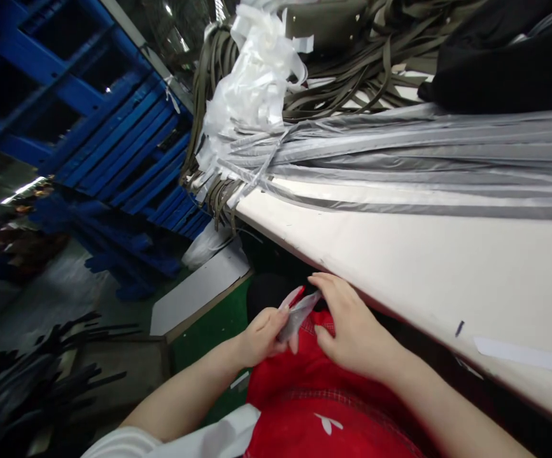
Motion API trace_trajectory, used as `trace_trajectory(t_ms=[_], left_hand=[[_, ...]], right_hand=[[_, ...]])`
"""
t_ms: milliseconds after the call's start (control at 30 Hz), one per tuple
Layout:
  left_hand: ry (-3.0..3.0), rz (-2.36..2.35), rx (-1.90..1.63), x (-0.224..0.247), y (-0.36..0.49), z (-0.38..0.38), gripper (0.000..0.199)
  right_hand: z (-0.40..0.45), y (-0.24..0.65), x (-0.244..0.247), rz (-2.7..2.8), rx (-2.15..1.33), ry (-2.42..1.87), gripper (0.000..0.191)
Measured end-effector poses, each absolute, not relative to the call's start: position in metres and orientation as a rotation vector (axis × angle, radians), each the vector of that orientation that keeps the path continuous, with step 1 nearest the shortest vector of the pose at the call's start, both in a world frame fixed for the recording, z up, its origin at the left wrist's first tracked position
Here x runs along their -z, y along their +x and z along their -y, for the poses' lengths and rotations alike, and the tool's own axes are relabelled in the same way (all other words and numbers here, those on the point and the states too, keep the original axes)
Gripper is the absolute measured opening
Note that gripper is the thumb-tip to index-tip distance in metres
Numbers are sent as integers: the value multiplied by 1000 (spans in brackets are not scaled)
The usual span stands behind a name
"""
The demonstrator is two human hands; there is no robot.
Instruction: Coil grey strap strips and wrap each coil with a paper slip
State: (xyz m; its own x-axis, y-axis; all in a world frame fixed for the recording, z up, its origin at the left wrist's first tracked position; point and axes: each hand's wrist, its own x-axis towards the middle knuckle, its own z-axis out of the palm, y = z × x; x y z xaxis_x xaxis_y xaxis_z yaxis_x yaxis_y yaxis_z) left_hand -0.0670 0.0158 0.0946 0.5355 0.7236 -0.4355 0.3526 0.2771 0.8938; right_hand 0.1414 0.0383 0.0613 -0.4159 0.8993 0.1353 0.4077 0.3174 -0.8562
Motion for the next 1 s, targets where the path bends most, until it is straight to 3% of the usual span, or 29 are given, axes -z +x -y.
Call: trace_trajectory(t_ms=[67, 167, 233, 367, 433, 533, 600, 700, 767, 867, 1000], left_hand=[[1018, -935, -322, -106, -65, -11, 73], [811, -794, -436, -128, -63, -5, 72], [816, -794, -705, -143, -64, -8, 72], [1343, -1126, -1563, -154, -80, -34, 54], [1943, -1308, -1680, -147, -97, -51, 48], [2769, -1307, -1164, -124, -117, -62, 55], [2866, -1261, -769, -109, -116, -57, 62], [2301, -1338, -353, -102, -99, -40, 71], [1650, -1277, -178, -108, -85, -30, 75], [917, -966, -124, -122, -72, -22, 75], [664, -736, -191, -134, -71, -24, 68]], right_hand=[[-30, 129, -57, 2076, -988, -993, 70], [-26, 113, -53, 2107, -1202, -867, 50], [-26, 106, -55, 2107, -1461, -738, 38], [-16, 108, -74, 2042, -1935, -527, 28], [-12, 120, -83, 1938, -2106, -520, 31], [-20, 144, -87, 1712, -2165, -641, 45], [-33, 155, -82, 1674, -1956, -867, 46], [-44, 157, -71, 1810, -1222, -1236, 42], [-40, 148, -67, 1936, -854, -1229, 56], [-25, 131, -65, 2111, -869, -997, 66], [-18, 125, -60, 2036, -1086, -1003, 70]])
